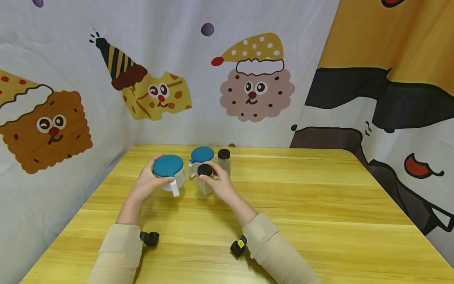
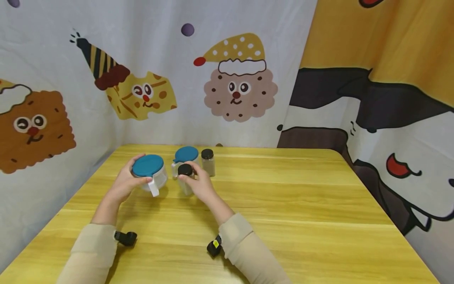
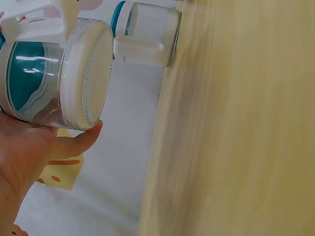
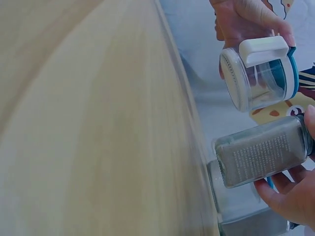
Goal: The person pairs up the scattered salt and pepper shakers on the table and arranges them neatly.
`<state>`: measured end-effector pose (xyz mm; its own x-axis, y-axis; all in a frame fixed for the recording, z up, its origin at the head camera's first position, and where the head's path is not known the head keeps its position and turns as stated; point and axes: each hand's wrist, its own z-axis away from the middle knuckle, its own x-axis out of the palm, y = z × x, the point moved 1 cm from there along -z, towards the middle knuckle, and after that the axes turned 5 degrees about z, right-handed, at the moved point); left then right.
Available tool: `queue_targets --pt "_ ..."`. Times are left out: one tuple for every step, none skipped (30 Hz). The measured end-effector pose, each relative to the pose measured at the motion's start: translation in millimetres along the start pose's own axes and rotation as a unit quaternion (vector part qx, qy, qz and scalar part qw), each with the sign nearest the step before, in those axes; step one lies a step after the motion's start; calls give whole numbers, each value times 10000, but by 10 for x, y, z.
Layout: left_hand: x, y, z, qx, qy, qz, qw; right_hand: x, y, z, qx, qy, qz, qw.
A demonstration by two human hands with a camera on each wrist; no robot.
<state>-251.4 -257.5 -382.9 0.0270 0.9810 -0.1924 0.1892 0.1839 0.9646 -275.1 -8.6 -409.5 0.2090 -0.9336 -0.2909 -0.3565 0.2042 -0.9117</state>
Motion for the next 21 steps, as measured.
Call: queue_targets --pt "9 3 -2 12 -11 -10 10000 -5 8 2 -5 18 12 10000" --pt "17 5 -5 32 -16 -20 10000 -10 11 3 -7 32 23 10000" --pt "27 10 -4 47 -14 -55 10000 -16 7 7 -22 44 35 10000" --pt "36 13 -4 53 -6 -76 10000 -22 4 10 -25 47 34 10000" --pt "44 17 -4 64 4 -86 9999 -29 -3 15 -32 53 28 10000" --pt "51 21 -3 70 20 -86 9999 -37 -7 18 -58 56 34 10000" --pt "57 25 -1 87 32 -105 9999 -44 -16 19 -65 56 27 10000" --pt "62 28 0 85 49 -111 9999 -52 -22 21 -90 53 22 9999" --pt "66 34 1 74 62 -110 9999 -60 -28 22 -116 52 21 9999" --pt "71 38 0 66 71 -107 9999 -69 -32 24 -125 47 3 9999" --pt "74 42 -3 68 71 -122 9999 -79 -35 24 -146 40 1 9999" --pt "79 44 -6 64 72 -160 9998 -89 -38 25 -160 29 6 9999" --pt "84 49 -8 63 63 -199 9998 -99 -41 27 -151 12 -1 9999" --pt "91 54 -13 60 56 -212 9997 -110 -45 31 -149 -11 -9 9999" --pt "98 57 -16 70 41 -238 9997 -121 -49 36 -128 -38 -15 9999" --pt "106 61 -19 90 20 -268 9996 -133 -57 44 -97 -75 -24 9999" --pt "114 63 -22 106 -3 -289 9995 -146 -69 54 -74 -115 -20 9999" --pt "122 64 -24 123 -23 -295 9995 -159 -88 64 -50 -151 -15 9999" --pt "129 65 -25 140 -39 -277 9995 -176 -139 88 -48 -181 -6 9998" --pt "137 66 -25 159 -52 -254 9995 -193 -188 108 -41 -214 -4 9998" --pt "142 66 -24 168 -60 -244 9995 -209 -241 129 -39 -231 11 9997"
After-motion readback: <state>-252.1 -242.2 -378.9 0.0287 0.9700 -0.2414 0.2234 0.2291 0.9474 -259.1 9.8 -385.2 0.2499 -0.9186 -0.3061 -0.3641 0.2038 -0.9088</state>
